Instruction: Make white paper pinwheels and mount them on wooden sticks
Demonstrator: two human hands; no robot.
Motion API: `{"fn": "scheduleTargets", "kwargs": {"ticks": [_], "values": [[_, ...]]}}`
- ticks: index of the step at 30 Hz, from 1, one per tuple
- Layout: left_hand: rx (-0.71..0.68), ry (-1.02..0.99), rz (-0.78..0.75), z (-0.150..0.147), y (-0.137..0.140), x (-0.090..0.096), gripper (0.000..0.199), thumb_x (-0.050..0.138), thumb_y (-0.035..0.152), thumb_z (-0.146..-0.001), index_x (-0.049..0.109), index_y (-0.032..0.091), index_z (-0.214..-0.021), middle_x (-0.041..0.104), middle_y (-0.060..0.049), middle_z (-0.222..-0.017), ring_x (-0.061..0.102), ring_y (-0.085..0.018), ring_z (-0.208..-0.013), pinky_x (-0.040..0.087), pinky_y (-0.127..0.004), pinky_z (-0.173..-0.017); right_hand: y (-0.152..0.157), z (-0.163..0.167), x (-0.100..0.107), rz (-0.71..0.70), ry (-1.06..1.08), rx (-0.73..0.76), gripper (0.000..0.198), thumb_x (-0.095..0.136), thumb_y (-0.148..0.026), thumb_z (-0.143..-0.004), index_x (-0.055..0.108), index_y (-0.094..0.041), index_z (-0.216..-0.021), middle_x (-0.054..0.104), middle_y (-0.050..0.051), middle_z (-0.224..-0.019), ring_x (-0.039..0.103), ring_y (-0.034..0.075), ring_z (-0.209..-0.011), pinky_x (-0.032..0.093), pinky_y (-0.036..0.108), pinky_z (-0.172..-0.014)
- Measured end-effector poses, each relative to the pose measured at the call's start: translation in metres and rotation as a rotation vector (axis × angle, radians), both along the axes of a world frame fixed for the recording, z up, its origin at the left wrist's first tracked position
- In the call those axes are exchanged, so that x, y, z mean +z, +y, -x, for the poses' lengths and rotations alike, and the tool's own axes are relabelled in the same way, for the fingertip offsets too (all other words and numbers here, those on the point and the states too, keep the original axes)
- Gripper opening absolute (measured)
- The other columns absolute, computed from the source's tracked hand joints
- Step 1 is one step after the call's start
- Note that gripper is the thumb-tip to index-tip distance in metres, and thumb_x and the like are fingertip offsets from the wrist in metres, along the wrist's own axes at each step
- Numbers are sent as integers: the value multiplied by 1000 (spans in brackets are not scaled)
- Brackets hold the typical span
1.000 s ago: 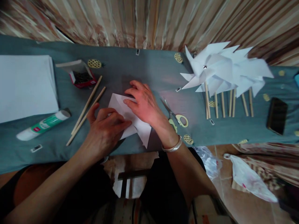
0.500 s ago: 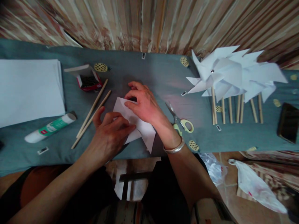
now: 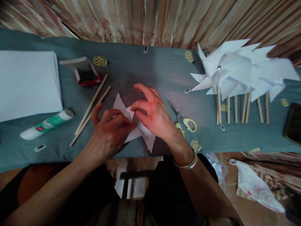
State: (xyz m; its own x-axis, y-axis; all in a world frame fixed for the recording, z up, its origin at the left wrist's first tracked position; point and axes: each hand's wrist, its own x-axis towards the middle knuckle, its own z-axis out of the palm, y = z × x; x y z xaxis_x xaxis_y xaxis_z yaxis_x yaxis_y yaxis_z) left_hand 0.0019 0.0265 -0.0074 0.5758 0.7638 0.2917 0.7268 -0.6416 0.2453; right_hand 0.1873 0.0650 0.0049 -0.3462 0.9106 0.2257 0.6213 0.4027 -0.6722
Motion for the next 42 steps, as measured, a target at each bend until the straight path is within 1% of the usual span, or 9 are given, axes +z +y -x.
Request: {"fn": "scheduleTargets", "kwargs": {"ticks": [6, 9, 12, 17, 23, 28, 33, 38, 42], "values": [[-7, -3, -1, 0, 0, 1, 18, 55, 15, -89, 65, 31, -91, 67, 5, -87, 57, -22, -103, 13, -55, -119, -9, -5, -5, -66, -119, 37, 21, 59, -10, -81, 73, -25, -88, 52, 3, -140, 50, 28, -125, 46, 53, -103], [-4, -23, -18, -1, 0, 1, 15, 55, 18, -90, 64, 30, -91, 67, 6, -87, 57, -21, -103, 13, -56, -119, -8, -5, -6, -59, -150, 40, 22, 59, -11, -82, 73, -27, -89, 52, 1, -140, 49, 28, -125, 46, 53, -104], [-1, -39, 13, 0, 0, 0, 16, 54, 19, -92, 64, 31, -94, 66, 7, -89, 57, -20, -105, 16, -58, -118, -8, -6, -5, -44, -188, 49, 23, 57, -12, -83, 73, -26, -92, 51, 2, -142, 48, 28, -127, 45, 52, -105], [-4, -7, 22, 1, -1, -1, 17, 52, 19, -91, 62, 32, -95, 64, 8, -89, 56, -21, -106, 16, -60, -118, -9, -6, -2, -15, -194, 48, 28, 58, -12, -84, 74, -32, -95, 51, -3, -141, 46, 28, -129, 45, 53, -106], [0, -19, 13, 0, -1, -2, 16, 51, 21, -93, 62, 32, -95, 65, 7, -88, 56, -20, -107, 17, -59, -118, -13, -7, 0, -29, -216, 86, 22, 57, -16, -88, 73, -30, -95, 50, 0, -143, 44, 28, -131, 44, 56, -103], [-1, -67, -42, -1, 0, -4, 15, 56, 20, -90, 63, 33, -93, 65, 7, -83, 58, -21, -102, 15, -56, -119, -17, -8, 2, -29, -262, 92, 19, 56, -20, -90, 72, -26, -97, 49, 5, -145, 45, 29, -131, 45, 56, -101], [4, -51, -34, -2, 0, -4, 15, 55, 20, -90, 62, 33, -92, 65, 7, -84, 58, -21, -102, 15, -55, -118, -19, -10, 3, 14, -235, 127, 23, 55, -21, -90, 72, -24, -106, 48, 5, -146, 44, 29, -132, 41, 57, -106], [9, -31, -14, 0, -1, -2, 16, 52, 21, -91, 62, 34, -93, 64, 7, -84, 59, -20, -103, 14, -56, -119, -19, -13, 3, 34, -239, 169, 27, 53, -22, -91, 70, -18, -112, 47, 10, -147, 42, 29, -134, 39, 53, -111], [4, -34, 64, 0, -1, 2, 19, 50, 18, -92, 62, 34, -94, 65, 7, -86, 59, -21, -107, 15, -60, -118, -19, -13, 1, 36, -186, 135, 31, 51, -18, -91, 71, -30, -111, 52, 3, -143, 44, 27, -134, 41, 53, -111]]}}
